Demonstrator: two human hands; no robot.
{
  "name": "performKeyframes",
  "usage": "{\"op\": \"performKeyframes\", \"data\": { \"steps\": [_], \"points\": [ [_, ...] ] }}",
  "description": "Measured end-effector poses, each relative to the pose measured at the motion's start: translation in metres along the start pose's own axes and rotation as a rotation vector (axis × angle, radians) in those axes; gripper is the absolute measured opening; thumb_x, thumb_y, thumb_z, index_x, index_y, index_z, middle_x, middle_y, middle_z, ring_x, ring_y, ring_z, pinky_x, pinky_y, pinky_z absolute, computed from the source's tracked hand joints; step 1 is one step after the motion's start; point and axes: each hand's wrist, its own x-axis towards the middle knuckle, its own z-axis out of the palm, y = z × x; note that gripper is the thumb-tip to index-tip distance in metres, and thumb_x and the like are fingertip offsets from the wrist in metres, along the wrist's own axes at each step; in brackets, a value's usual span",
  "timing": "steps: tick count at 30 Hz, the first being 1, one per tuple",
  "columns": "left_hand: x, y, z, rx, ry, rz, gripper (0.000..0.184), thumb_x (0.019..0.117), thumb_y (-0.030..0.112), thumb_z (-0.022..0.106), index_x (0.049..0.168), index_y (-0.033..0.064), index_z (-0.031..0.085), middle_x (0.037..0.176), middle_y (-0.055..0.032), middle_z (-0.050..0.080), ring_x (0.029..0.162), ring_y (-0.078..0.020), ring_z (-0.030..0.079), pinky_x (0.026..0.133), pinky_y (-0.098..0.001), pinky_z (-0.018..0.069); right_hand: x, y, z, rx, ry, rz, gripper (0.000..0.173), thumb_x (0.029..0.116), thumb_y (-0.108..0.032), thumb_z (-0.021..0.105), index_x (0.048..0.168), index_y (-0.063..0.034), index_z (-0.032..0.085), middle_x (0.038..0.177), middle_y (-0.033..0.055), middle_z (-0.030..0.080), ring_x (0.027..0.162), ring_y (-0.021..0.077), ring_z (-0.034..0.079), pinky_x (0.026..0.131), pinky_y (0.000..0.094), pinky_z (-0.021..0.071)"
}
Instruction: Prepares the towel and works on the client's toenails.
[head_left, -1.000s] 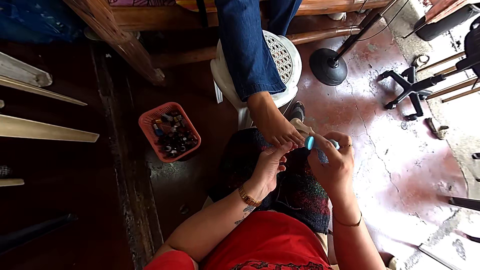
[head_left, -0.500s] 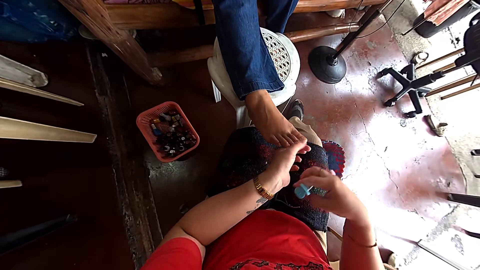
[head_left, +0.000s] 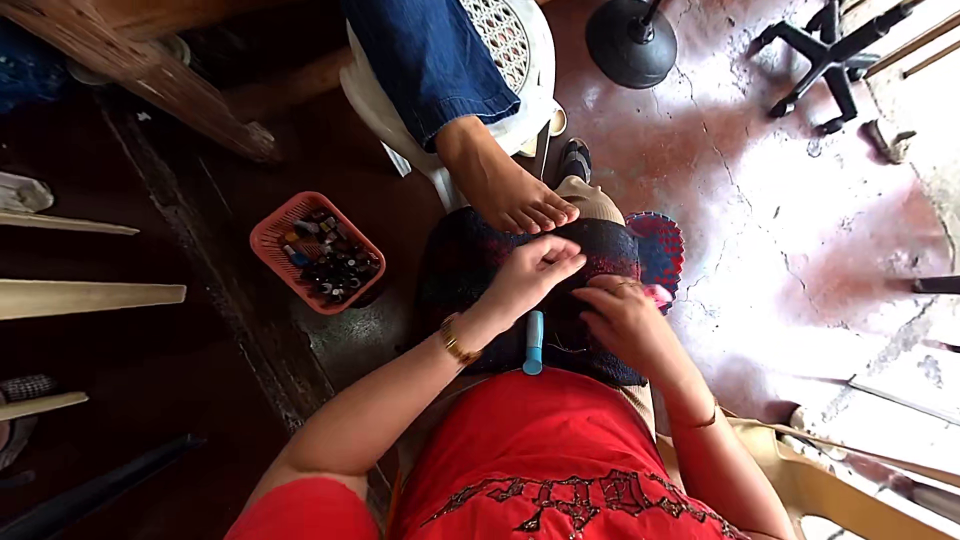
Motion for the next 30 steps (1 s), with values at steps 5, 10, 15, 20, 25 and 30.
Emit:
{"op": "performKeyframes", "data": {
  "steps": [5, 10, 15, 20, 25, 30],
  "points": [
    [-0.05, -0.08, -0.042, 0.869, 0.305, 0.267, 0.058, 0.097, 0.051, 0.061, 0.145, 0.0186, 0.057, 0.155, -0.0162, 0.044, 0.143, -0.04, 0.041, 0.111, -0.0658, 0.036, -0.037, 0.074, -0.03, -0.003, 0.021, 0.517, 0.033, 0.0985, -0.022, 0.068, 0.129, -0.0088, 0.069, 0.127, 0.0215, 0.066, 0.119, 0.0414, 0.062, 0.097, 0.0638, 0.0504],
    [-0.1, -0.125, -0.063, 0.796, 0.327, 0.167, 0.08, 0.0946, 0.06, 0.056, 0.157, 0.0105, 0.042, 0.163, -0.0311, 0.022, 0.151, -0.0495, 0.022, 0.121, -0.0637, 0.0237, -0.057, 0.145, -0.016, 0.047, -0.202, 0.874, 0.036, 0.0979, -0.019, 0.069, 0.129, -0.0013, 0.067, 0.126, 0.0279, 0.065, 0.121, 0.046, 0.061, 0.102, 0.0661, 0.0464],
    [-0.128, -0.133, -0.072, 0.569, 0.275, 0.095, 0.106, 0.0887, 0.064, 0.061, 0.159, -0.0049, 0.023, 0.165, -0.032, 0.016, 0.156, -0.0398, 0.015, 0.127, -0.0496, 0.0167, -0.024, 0.162, 0.035, 0.059, -0.143, 0.879, 0.024, 0.0966, -0.016, 0.066, 0.115, -0.0013, 0.072, 0.113, 0.0268, 0.07, 0.108, 0.0476, 0.066, 0.089, 0.0707, 0.0505],
    [-0.158, -0.125, -0.072, 0.298, 0.193, -0.196, 0.145, 0.0682, 0.085, 0.068, 0.162, -0.0004, -0.002, 0.169, -0.0206, 0.011, 0.155, -0.0147, 0.021, 0.124, -0.0288, 0.0247, 0.016, 0.144, 0.04, 0.16, -0.257, 1.108, 0.031, 0.0989, -0.008, 0.056, 0.125, 0.0073, 0.063, 0.129, 0.0287, 0.064, 0.12, 0.0463, 0.062, 0.094, 0.0657, 0.05],
    [-0.175, -0.139, -0.082, 0.102, 0.137, -0.496, 0.153, 0.0547, 0.091, 0.071, 0.164, 0.0103, 0.002, 0.166, -0.0103, 0.028, 0.148, -0.0115, 0.036, 0.118, -0.0309, 0.0376, 0.019, 0.176, 0.086, 0.092, -0.127, 1.16, 0.019, 0.0993, -0.005, 0.053, 0.101, 0.0081, 0.067, 0.111, 0.0296, 0.068, 0.109, 0.0467, 0.067, 0.082, 0.0645, 0.0535],
    [-0.15, -0.133, -0.095, 0.286, 0.07, -0.356, 0.149, 0.0565, 0.096, 0.064, 0.157, -0.0057, 0.022, 0.153, -0.0188, 0.046, 0.137, -0.0117, 0.049, 0.111, -0.0272, 0.0438, 0.02, 0.192, 0.099, 0.081, -0.082, 1.165, 0.016, 0.0971, -0.003, 0.057, 0.104, 0.0083, 0.066, 0.111, 0.0292, 0.068, 0.108, 0.0461, 0.067, 0.083, 0.0627, 0.0546]
  ]
}}
